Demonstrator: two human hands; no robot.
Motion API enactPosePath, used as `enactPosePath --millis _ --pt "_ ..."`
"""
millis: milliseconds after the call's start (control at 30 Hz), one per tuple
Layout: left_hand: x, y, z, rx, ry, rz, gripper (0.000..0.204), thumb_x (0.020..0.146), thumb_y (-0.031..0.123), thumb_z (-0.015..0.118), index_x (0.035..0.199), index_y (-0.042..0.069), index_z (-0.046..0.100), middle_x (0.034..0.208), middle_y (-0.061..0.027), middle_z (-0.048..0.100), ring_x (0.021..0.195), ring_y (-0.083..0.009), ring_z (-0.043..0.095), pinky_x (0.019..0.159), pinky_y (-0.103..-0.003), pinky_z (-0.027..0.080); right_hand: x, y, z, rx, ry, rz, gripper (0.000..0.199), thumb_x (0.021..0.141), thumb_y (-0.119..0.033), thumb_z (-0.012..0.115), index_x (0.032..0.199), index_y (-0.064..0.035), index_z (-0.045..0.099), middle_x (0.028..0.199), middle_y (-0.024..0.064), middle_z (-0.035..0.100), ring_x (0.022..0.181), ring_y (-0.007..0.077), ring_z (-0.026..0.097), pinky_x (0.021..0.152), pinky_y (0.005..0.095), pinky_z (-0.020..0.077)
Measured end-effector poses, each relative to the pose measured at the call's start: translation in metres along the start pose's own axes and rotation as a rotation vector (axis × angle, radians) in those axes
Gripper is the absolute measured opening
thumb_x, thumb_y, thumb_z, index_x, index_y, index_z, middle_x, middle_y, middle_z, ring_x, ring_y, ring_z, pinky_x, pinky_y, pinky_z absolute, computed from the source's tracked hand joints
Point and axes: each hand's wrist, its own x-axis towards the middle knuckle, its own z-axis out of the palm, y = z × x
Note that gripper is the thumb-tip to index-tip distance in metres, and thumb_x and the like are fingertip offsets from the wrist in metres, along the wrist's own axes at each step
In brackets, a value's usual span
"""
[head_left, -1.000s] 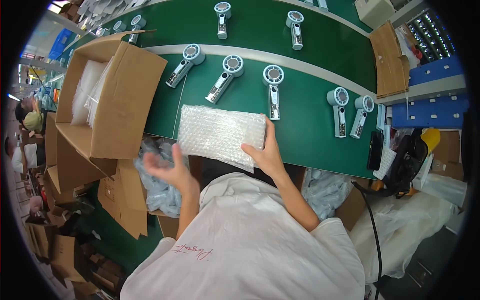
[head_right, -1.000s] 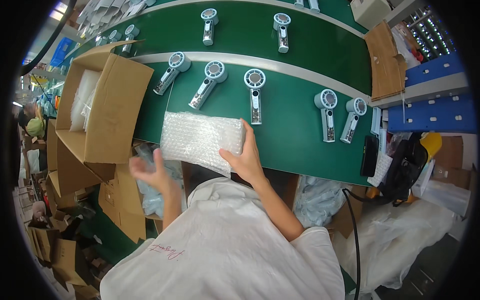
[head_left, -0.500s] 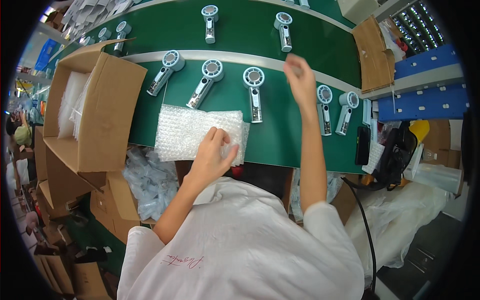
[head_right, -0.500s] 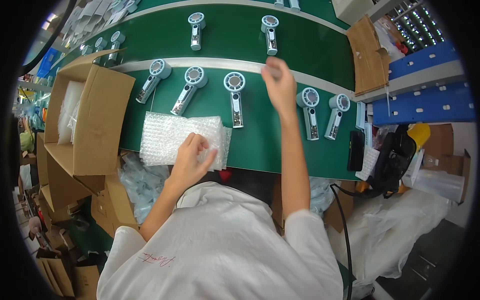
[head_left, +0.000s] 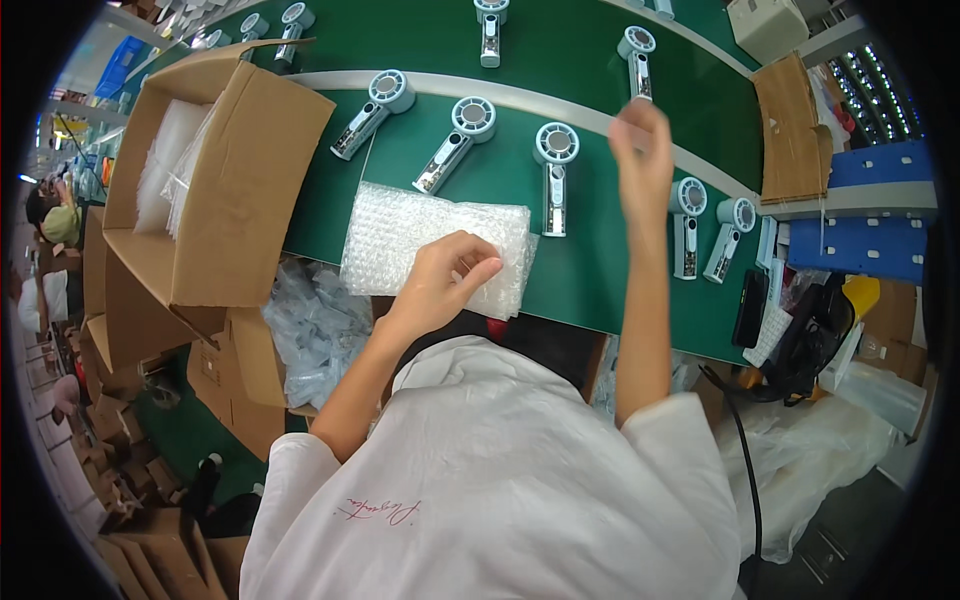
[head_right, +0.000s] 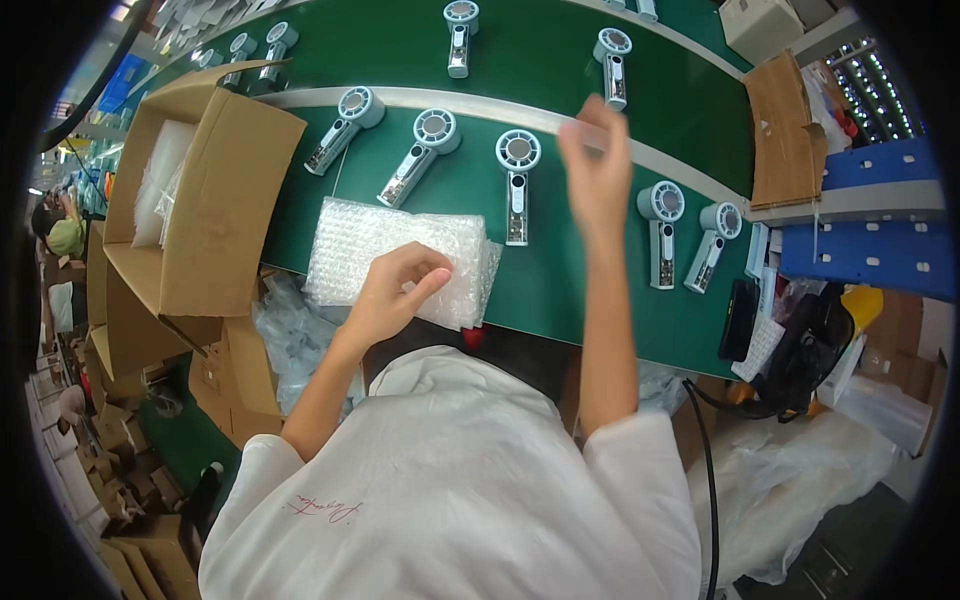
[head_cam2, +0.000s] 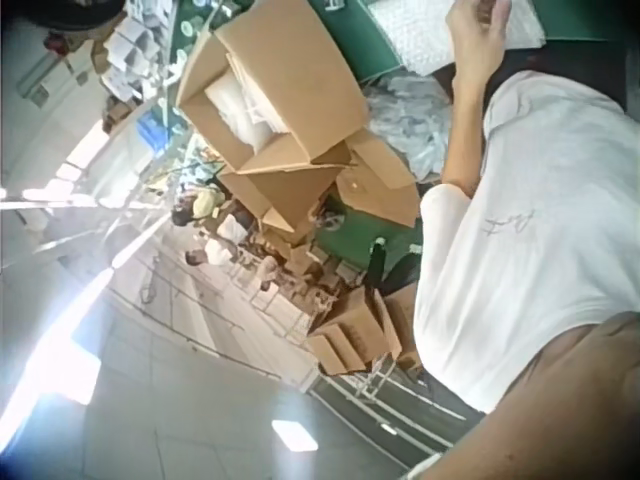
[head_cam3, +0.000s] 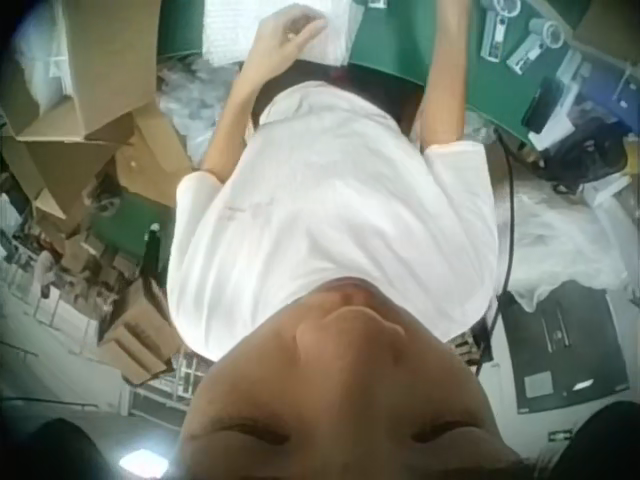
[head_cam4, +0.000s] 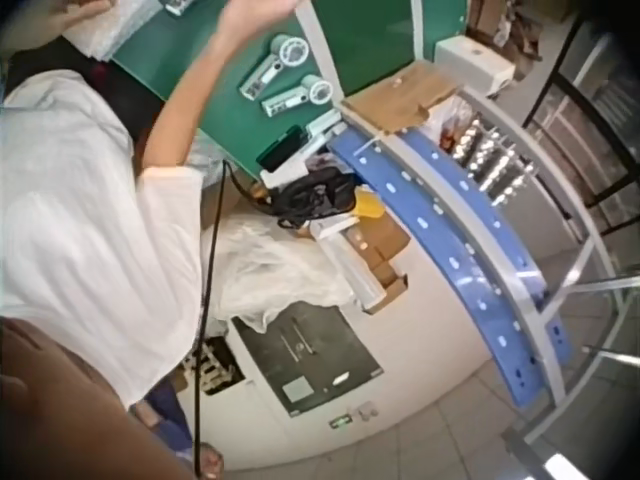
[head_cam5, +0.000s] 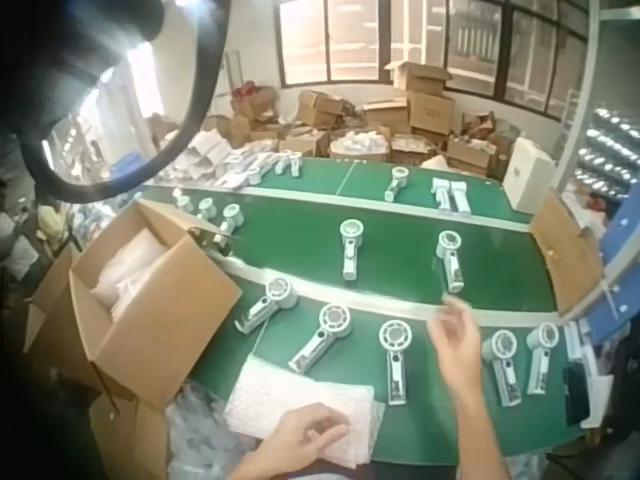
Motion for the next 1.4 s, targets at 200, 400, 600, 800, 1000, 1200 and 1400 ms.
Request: enactPosePath --millis 200,400,600,800,1000,1200,1400 --pt "0.048 0.003 -0.021 0.718 -0.014 0.625 0.038 0.084 0.026 0.079 0.107 -0.001 0.062 0.095 -0.0116 0.059 0.078 -0.0263 0.058 0.079 -0.035 0.050 -0.213 -0.020 0.017 -0.034 -0.141 0.330 0.068 0.075 -0.013 0.083 0.132 -0.0045 0.048 0.115 0.0105 0.055 0.097 0.0168 0.055 0.079 0.0272 0.0473" --pt "0.084 0.009 -0.030 0.962 -0.607 0.301 0.064 0.082 0.054 0.075 0.107 -0.004 0.062 0.098 -0.0139 0.057 0.083 -0.0331 0.057 0.091 -0.042 0.045 -0.279 0.028 0.018 0.508 -0.801 1.043 0.058 0.089 -0.012 0.075 0.138 -0.0006 0.045 0.128 0.0157 0.054 0.098 0.0198 0.062 0.075 0.0251 0.0504" --pt "0.072 -0.018 -0.018 0.818 -0.561 0.122 0.084 0.077 0.071 0.070 0.109 -0.006 0.061 0.100 -0.0171 0.060 0.088 -0.0341 0.057 0.096 -0.041 0.040 -0.269 0.022 0.082 0.937 -0.366 0.930 0.062 0.092 -0.011 0.071 0.146 -0.0038 0.042 0.134 0.0136 0.055 0.116 0.0204 0.057 0.099 0.0309 0.0460" --pt "0.040 -0.026 -0.027 0.748 -0.375 0.103 0.087 0.076 0.069 0.073 0.116 -0.007 0.060 0.104 -0.0178 0.062 0.092 -0.0317 0.058 0.094 -0.040 0.044 -0.250 -0.013 0.079 1.011 -0.237 1.124 0.062 0.090 -0.008 0.070 0.146 -0.0064 0.043 0.138 0.0125 0.054 0.122 0.0207 0.055 0.105 0.0327 0.0420" --pt "0.017 0.008 -0.057 0.184 -0.495 -0.053 0.086 0.076 0.058 0.080 0.130 -0.004 0.054 0.117 -0.0168 0.063 0.106 -0.0290 0.058 0.099 -0.040 0.044 -0.222 -0.039 0.035 0.576 -0.406 0.687 0.079 0.081 -0.008 0.076 0.149 -0.0027 0.035 0.136 0.0143 0.053 0.121 0.0252 0.055 0.105 0.0355 0.0416" --pt "-0.028 -0.012 -0.036 -0.428 -0.102 -0.251 0.081 0.079 0.036 0.085 0.142 0.004 0.046 0.134 -0.0148 0.058 0.122 -0.0262 0.055 0.106 -0.040 0.042 -0.165 -0.066 0.007 0.412 -0.394 0.332 0.116 0.066 -0.015 0.089 0.156 -0.0043 0.016 0.149 0.0208 0.042 0.130 0.0335 0.049 0.111 0.0417 0.0372" --pt "-0.043 -0.012 0.018 -1.254 0.500 -0.102 0.068 0.088 0.040 0.076 0.144 0.013 0.048 0.140 -0.0096 0.057 0.127 -0.0227 0.054 0.111 -0.039 0.040 -0.150 -0.043 0.000 0.443 -0.440 0.104 0.126 0.063 -0.020 0.092 0.158 -0.0063 0.010 0.155 0.0213 0.033 0.137 0.0360 0.041 0.116 0.0442 0.0324"
